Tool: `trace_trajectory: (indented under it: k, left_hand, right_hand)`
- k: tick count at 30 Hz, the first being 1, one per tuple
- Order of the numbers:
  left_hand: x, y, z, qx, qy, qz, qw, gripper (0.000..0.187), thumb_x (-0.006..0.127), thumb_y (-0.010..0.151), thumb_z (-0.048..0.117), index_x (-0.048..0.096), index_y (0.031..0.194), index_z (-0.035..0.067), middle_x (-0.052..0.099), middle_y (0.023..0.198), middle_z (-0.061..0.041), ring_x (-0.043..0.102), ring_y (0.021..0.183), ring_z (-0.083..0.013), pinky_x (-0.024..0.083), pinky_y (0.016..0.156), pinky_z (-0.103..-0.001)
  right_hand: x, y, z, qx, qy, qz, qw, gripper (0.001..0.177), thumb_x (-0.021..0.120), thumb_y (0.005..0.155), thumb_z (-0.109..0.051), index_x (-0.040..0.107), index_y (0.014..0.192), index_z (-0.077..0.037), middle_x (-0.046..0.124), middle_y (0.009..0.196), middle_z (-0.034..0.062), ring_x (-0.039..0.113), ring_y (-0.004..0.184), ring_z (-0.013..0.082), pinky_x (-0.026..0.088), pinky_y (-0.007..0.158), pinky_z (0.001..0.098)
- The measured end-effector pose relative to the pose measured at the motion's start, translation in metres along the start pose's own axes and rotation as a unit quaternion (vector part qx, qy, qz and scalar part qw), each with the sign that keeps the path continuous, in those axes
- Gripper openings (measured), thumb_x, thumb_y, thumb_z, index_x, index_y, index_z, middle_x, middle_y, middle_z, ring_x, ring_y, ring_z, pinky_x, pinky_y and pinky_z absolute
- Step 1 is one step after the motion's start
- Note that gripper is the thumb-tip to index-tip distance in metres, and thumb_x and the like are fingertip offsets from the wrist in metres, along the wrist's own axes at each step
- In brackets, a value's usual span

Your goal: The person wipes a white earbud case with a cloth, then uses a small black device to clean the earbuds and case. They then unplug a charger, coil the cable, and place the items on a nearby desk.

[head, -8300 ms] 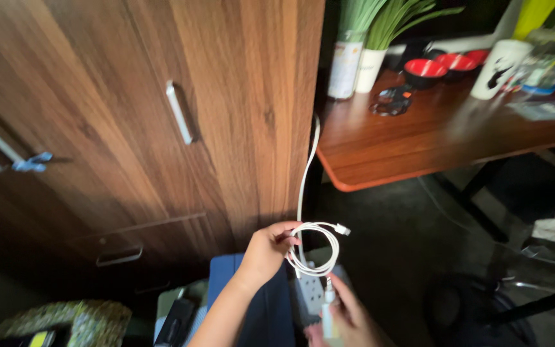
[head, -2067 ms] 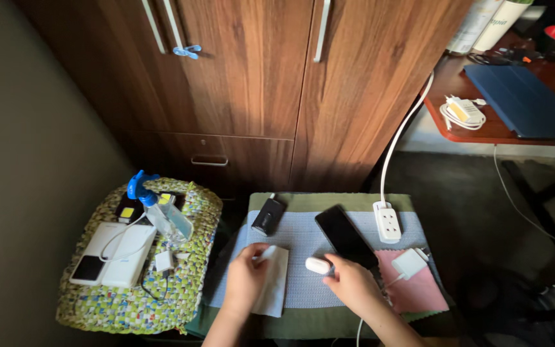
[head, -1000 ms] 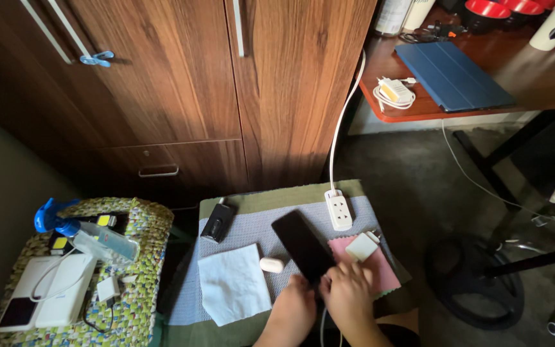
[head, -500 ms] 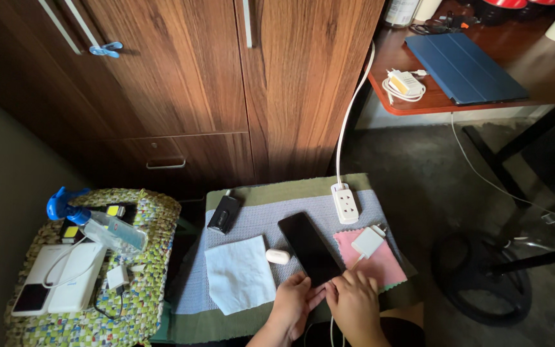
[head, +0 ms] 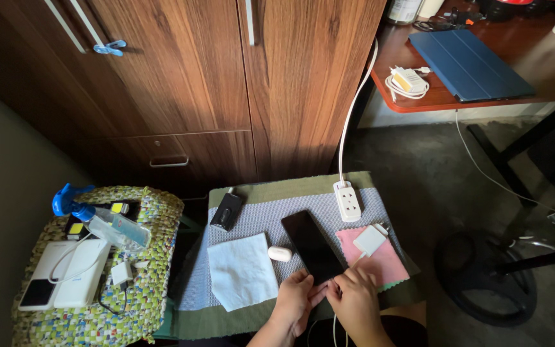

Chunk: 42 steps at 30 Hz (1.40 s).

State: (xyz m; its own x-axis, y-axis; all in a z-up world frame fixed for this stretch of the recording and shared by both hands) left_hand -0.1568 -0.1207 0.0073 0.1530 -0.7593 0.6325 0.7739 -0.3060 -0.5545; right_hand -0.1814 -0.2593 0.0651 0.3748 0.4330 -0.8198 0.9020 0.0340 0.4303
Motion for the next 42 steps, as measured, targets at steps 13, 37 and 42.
trace_trajectory:
  k: [13,37,42]
  left_hand:
    - [-0.005,-0.028,0.016,0.02,0.058,0.014,0.998,0.029,0.048,0.1,0.004,0.059,0.125,-0.005,0.069,0.111,-0.018,0.077,0.097,-0.0261,0.064,0.086,-0.036]
    - [-0.05,-0.046,0.082,0.107,0.164,-0.007,0.981,0.033,0.047,0.1,0.002,0.06,0.128,-0.006,0.071,0.11,-0.013,0.077,0.093,-0.0229,0.066,0.084,-0.031]
    - [-0.052,-0.035,0.08,0.09,0.179,-0.019,0.98,0.034,0.046,0.101,0.001,0.062,0.13,-0.005,0.073,0.111,-0.013,0.076,0.095,-0.0197,0.065,0.088,-0.029]
  right_hand:
    - [0.028,-0.018,0.053,0.235,0.089,-0.062,0.966,0.023,0.077,0.078,-0.025,0.075,0.093,-0.009,0.077,0.079,0.0095,0.076,0.072,0.0239,0.059,0.068,0.0358]
    - [0.083,0.177,0.037,0.318,0.242,-0.161,0.902,0.022,0.064,0.099,-0.02,0.071,0.106,-0.001,0.065,0.059,0.007,0.061,0.044,0.0175,0.05,0.044,0.0309]
    - [0.079,0.158,0.03,0.308,0.271,-0.174,0.895,0.031,0.063,0.097,-0.023,0.067,0.125,-0.01,0.068,0.066,0.0041,0.061,0.049,0.0133,0.05,0.045,0.0288]
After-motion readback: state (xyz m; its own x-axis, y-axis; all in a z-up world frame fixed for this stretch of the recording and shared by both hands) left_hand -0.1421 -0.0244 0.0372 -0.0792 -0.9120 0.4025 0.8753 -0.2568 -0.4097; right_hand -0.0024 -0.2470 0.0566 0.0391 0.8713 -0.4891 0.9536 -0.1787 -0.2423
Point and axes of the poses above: each hand's wrist, its own y-axis towards the middle knuckle, its own x-axis out of the palm, z = x × y, the point moved 1 cm from there along y, towards the middle knuckle
